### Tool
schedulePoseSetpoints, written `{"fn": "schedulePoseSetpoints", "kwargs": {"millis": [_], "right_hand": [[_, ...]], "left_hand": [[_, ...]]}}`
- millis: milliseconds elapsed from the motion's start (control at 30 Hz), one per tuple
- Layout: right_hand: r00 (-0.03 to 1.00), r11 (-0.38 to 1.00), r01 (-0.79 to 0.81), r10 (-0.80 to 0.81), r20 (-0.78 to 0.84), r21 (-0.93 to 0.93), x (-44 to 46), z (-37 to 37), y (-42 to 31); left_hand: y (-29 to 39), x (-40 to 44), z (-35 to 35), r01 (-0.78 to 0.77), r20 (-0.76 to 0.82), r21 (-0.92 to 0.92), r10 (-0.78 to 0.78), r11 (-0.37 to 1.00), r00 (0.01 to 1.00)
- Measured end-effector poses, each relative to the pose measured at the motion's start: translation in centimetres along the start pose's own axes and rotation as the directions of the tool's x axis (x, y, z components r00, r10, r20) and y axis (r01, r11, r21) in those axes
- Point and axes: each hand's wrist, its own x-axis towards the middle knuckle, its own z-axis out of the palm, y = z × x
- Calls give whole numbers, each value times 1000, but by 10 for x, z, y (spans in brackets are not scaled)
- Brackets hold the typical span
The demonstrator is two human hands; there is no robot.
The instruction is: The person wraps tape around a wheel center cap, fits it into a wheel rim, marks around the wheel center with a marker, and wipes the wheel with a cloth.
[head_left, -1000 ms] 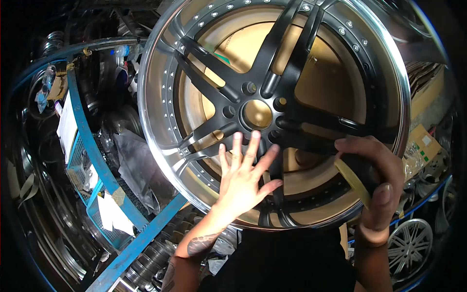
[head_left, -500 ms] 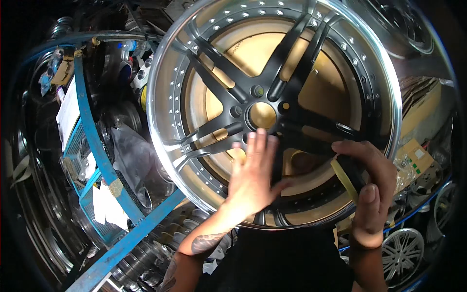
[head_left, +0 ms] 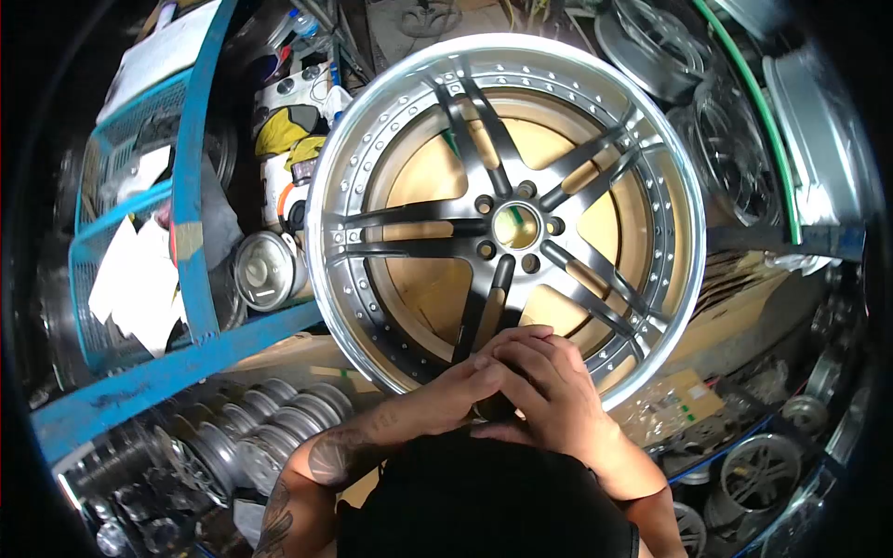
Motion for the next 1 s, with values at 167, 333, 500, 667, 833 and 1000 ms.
{"fn": "schedulePoseSetpoints", "kwargs": {"millis": [167, 333, 500, 667, 833, 1000], "right_hand": [[987, 986, -39, 62, 147, -160, 11, -15, 11], [942, 851, -126, 264, 208, -510, 29, 31, 84], [948, 872, -56, 199, 248, -487, 54, 65, 115], [947, 846, -81, 230, 224, -526, 75, 71, 117], [958, 862, -194, 270, 100, -468, 94, 79, 124], [942, 808, -225, 324, 92, -545, 119, 69, 124]], "left_hand": [[-10, -57, -17, -46, -66, 106, 53, 993, 996], [-2, -114, -23, -301, -60, 227, 321, 926, 945], [0, -143, -38, -346, -139, 441, 444, 828, 885], [-8, -157, -53, -483, 44, 527, 545, 699, 837], [-11, -169, -50, -489, -53, 603, 644, 630, 763], [17, -180, -48, -269, 72, 963, 953, 10, 293]]}}
